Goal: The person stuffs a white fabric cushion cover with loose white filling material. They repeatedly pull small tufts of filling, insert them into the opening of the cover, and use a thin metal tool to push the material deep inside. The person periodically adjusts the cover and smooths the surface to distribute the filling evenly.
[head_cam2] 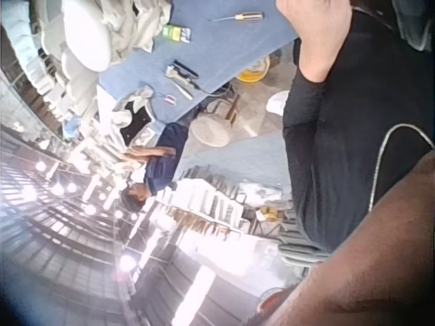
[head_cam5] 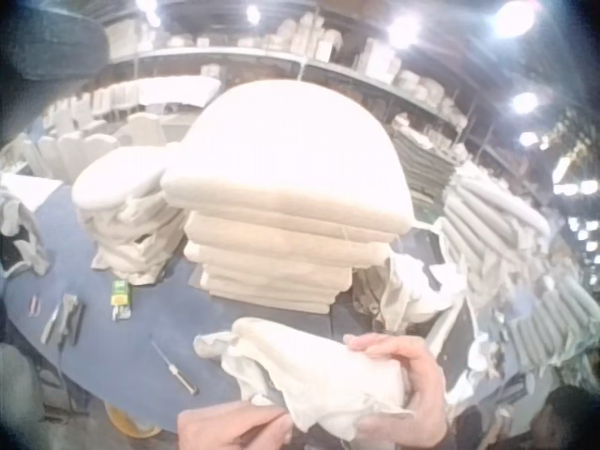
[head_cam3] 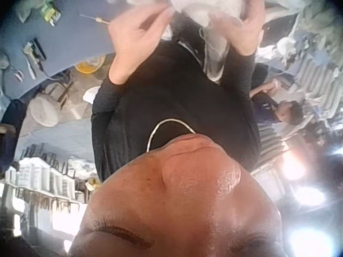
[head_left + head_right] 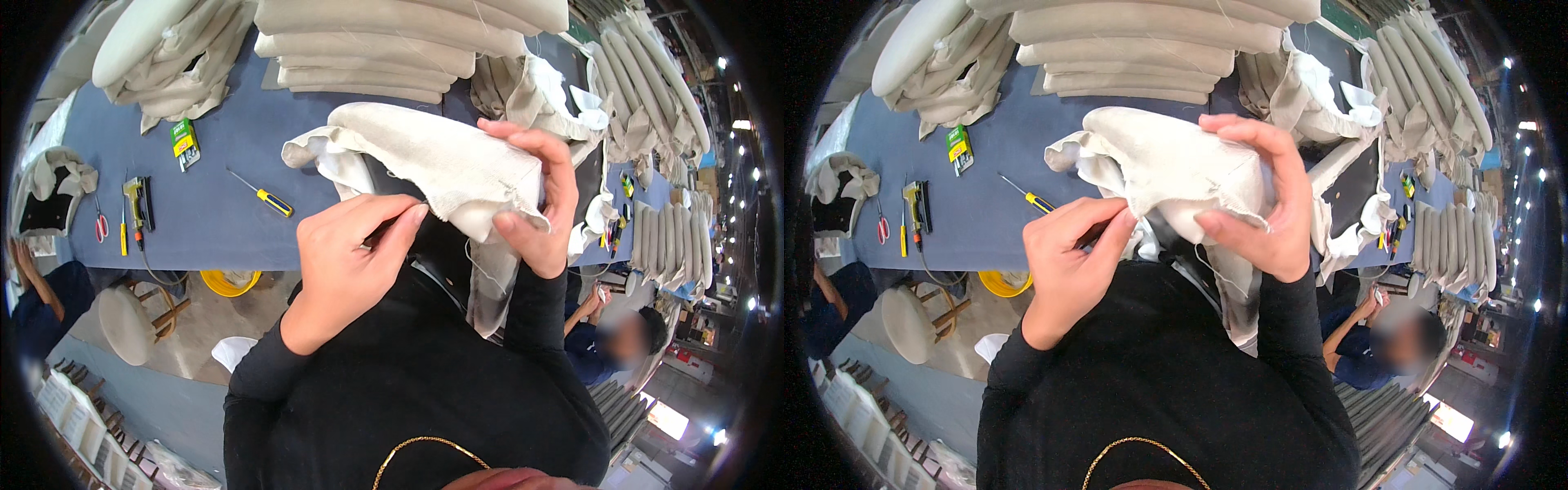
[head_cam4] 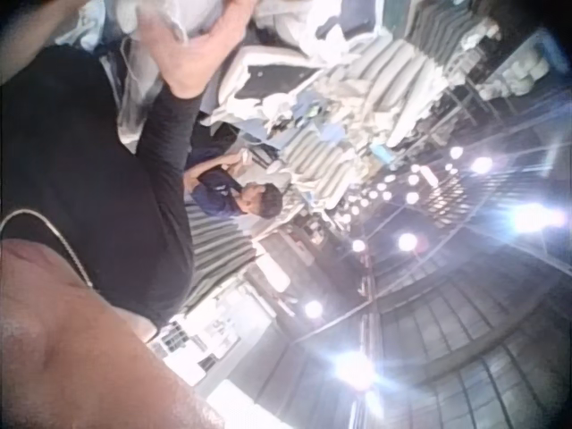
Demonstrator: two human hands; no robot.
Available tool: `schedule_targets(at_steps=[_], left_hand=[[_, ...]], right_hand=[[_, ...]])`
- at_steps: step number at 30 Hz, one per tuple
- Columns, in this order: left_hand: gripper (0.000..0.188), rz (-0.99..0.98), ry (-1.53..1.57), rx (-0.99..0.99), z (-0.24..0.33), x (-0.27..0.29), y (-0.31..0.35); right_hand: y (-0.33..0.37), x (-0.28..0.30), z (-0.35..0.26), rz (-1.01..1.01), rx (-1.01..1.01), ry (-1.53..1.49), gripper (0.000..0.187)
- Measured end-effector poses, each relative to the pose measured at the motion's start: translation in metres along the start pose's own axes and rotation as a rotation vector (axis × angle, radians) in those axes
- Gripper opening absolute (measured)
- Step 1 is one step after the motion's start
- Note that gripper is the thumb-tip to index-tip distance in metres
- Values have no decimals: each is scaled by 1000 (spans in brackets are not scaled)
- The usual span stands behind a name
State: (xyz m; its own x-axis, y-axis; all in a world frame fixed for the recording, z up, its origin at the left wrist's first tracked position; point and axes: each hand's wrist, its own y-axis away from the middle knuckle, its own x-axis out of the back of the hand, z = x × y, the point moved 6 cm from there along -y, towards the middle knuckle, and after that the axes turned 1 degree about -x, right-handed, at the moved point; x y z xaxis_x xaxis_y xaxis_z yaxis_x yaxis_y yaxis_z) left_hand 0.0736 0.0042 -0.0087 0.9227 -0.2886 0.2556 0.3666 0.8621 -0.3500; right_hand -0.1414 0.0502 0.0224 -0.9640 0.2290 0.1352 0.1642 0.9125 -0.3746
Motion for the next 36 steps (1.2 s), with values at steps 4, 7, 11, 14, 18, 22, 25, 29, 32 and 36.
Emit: schedule_targets(at_steps=[4,7,11,14,18,22,25,29,32,36], left_hand=[[9,-11,-65,-56,14,10,8],[13,-83,-84,-90,26,18,11],[16,-158,-105,-97,35,28,12],[15,-218,-133,-90,41,32,10],[13,-303,-136,-95,42,35,5],[13,-333,-67,-55,40,37,7],[13,-334,-94,-66,46,35,5],[13,-364,-84,-33,43,41,11],[11,-337,-53,17,39,44,18],[10,-312,-15,60,33,50,27]], right_hand=[[20,-1,3,-80,39,9,76],[33,-7,-1,-91,87,-11,77],[40,-18,-13,-103,105,-13,75],[46,-25,-18,-121,113,-33,76],[47,-28,-23,-159,155,-9,76],[49,-31,-25,-190,197,10,77],[51,-31,-25,-200,183,10,76],[59,-33,-19,-143,159,-88,75],[62,-36,-17,-145,225,-100,74],[60,-41,-20,-171,351,-55,68]])
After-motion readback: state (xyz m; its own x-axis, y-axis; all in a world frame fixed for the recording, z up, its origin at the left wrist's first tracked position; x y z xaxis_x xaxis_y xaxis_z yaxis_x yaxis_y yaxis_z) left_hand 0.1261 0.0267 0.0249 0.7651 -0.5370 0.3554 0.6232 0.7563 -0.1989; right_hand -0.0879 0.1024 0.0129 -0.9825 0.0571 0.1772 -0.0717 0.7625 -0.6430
